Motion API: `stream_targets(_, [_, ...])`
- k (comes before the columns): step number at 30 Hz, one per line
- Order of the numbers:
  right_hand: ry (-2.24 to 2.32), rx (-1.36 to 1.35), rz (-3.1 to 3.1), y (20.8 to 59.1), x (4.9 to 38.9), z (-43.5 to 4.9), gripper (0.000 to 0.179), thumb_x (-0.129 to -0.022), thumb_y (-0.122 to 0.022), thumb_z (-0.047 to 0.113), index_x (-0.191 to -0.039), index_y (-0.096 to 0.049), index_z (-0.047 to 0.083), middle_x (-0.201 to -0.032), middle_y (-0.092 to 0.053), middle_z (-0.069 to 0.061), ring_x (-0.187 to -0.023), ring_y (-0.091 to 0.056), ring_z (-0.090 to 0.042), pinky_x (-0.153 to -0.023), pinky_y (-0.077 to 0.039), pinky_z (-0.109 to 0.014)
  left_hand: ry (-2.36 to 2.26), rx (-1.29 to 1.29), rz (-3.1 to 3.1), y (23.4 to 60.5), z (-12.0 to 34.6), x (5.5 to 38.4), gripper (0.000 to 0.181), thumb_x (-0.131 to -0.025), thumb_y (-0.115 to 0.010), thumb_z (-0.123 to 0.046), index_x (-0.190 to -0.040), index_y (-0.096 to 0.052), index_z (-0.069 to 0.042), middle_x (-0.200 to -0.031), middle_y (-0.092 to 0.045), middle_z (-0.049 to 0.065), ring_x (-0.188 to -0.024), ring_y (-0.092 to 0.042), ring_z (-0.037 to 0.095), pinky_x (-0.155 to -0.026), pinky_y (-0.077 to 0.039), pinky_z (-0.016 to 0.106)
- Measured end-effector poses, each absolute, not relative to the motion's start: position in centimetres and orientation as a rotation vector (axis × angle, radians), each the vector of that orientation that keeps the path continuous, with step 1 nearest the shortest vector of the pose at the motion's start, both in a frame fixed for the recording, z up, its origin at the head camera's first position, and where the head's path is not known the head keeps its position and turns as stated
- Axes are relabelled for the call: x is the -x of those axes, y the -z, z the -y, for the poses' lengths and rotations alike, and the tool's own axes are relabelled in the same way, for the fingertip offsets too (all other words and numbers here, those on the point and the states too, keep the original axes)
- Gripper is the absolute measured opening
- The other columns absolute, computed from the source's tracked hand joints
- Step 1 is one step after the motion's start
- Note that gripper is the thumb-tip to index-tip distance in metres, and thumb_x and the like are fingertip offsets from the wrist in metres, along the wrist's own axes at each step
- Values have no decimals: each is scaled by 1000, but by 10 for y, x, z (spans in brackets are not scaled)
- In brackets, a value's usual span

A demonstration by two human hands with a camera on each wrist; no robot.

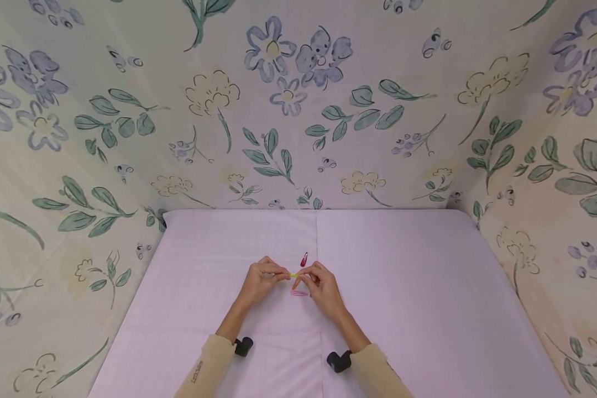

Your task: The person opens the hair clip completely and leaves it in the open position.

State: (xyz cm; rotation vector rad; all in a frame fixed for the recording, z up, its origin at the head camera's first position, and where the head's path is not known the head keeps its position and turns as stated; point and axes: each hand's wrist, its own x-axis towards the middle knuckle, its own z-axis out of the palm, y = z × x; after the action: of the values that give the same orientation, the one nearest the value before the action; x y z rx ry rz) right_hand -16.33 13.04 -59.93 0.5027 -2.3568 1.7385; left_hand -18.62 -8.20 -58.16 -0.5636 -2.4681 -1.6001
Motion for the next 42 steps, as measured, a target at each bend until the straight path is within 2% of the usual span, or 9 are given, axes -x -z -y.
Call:
stream_targets(7, [-1740,-483,2387,600,165,-132,7,-96,-71,8,-100,-77,8,-74,-42,-3,-54,-50,-3,-46,-46,-20,1628,536,2475,582,82,185,7,-82,-85,-13,-87,-84,-9,-81,-74,5,-78,-58,11,-72,-54,35])
stream_targets(16, [-1761,-549,2406,600,167,-137,11,-97,-69,6,-105,-77,6,-74,-45,-5,-54,-55,-16,-49,-50,-23,1715,478,2552,585,85,188,10,-83,-85,-19,-90,-84,-12,-84,-77,5,-76,-57,5,-71,-49,20])
stream_targets(21, [-1709,-584,2445,601,167,-139,15,-96,-71,2,-109,-76,5,-74,-47,-3,-55,-52,-9,-49,-45,-21,1729,467,2581,587,87,191,9,-83,-85,-20,-89,-85,-13,-83,-78,5,-73,-57,6,-69,-48,21])
stream_targets(27, [-1604,-605,2449,605,168,-139,22,-92,-75,2,-113,-74,6,-73,-50,1,-55,-42,0,-48,-36,-18,1682,488,2638,588,90,196,6,-84,-85,-20,-88,-85,-16,-84,-79,-1,-73,-55,6,-68,-46,21])
stream_targets(35, [-1573,-530,2443,605,166,-142,25,-90,-78,4,-115,-74,6,-74,-54,-1,-56,-42,-1,-50,-37,-18,1581,506,2621,588,96,207,4,-85,-84,-9,-88,-84,-7,-83,-78,6,-70,-56,7,-65,-46,19])
stream_targets(42, [-1599,-397,2510,607,162,-147,22,-93,-75,5,-115,-75,7,-74,-57,0,-60,-44,-2,-52,-39,-19,1418,444,2665,585,94,219,4,-84,-84,-8,-88,-84,-9,-81,-77,4,-72,-59,9,-67,-47,19])
